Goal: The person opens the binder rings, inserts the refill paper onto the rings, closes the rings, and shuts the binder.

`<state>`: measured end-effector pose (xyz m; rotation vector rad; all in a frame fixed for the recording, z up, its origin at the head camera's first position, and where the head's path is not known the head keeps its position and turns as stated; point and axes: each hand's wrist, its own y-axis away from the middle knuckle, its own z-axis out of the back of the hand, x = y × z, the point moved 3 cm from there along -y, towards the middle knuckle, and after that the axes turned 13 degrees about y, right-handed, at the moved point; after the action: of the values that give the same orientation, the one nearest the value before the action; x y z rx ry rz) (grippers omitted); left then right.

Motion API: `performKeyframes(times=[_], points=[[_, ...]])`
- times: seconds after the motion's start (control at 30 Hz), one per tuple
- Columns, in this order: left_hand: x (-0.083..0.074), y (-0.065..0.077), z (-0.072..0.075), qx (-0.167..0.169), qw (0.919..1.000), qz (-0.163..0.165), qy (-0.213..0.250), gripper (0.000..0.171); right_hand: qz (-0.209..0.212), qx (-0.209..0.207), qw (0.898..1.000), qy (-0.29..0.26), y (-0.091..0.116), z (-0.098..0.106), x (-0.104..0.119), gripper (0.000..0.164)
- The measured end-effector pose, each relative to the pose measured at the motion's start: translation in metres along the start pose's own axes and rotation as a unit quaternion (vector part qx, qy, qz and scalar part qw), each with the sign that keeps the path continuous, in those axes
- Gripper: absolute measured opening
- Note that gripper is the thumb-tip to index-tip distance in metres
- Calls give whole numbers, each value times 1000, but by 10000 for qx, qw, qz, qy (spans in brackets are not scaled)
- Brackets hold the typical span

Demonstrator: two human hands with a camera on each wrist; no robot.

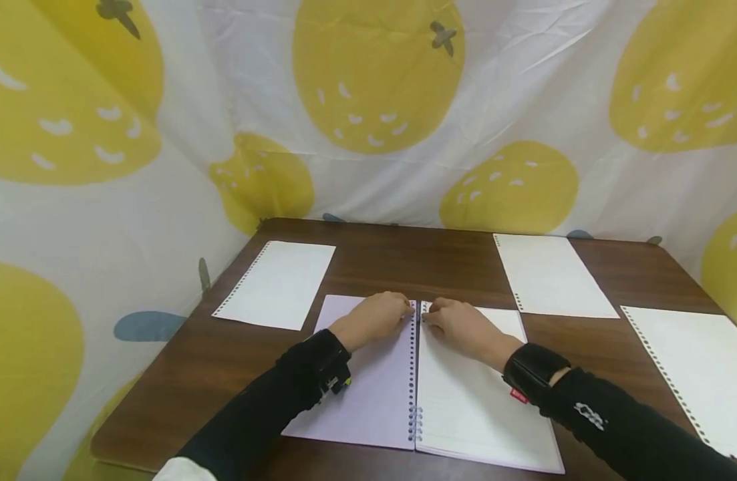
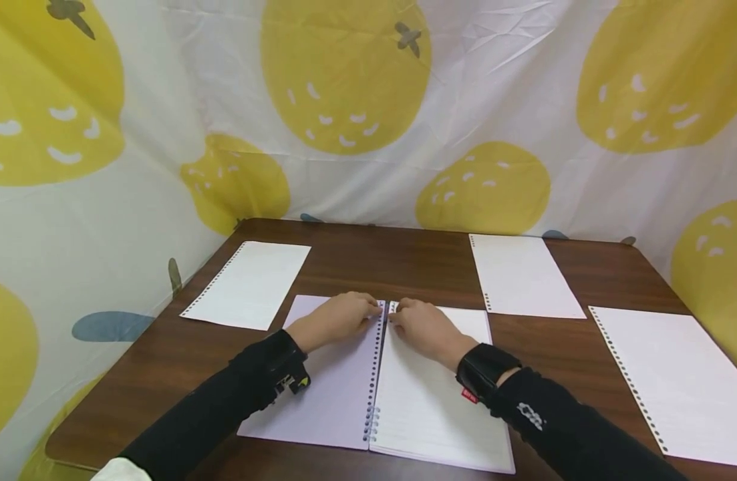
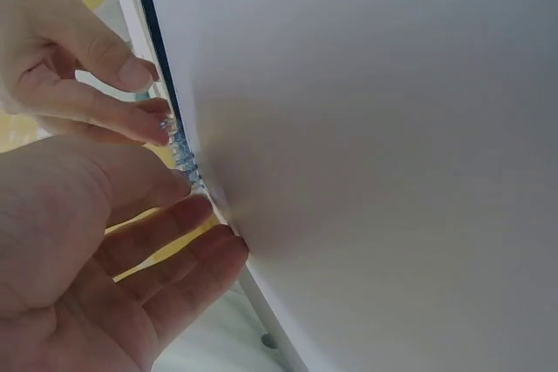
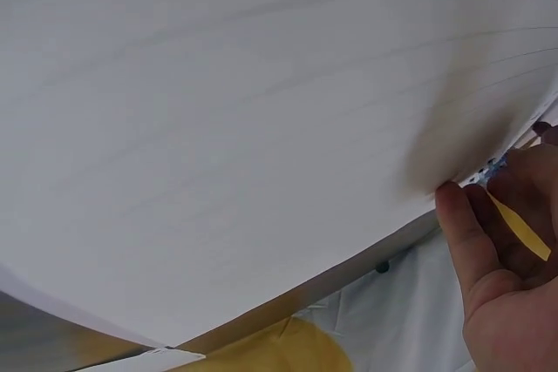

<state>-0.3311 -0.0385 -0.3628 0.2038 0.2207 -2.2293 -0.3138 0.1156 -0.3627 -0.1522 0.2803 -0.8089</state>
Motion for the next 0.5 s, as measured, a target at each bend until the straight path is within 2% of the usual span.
performKeyframes(times=[0.17,0.37,0.5], points=[[5,-4,4,27,10000,30,-20,30,32,-103,9999,59,-3,4,-4,23],[14,-10,0,195,9983,264,488,40,-32,-167,9999,-8,-8,-3,-8,23],[18,-18,1,223,9977,369,532,41,21,-209,9998,-4,-12,-7,-14,23]])
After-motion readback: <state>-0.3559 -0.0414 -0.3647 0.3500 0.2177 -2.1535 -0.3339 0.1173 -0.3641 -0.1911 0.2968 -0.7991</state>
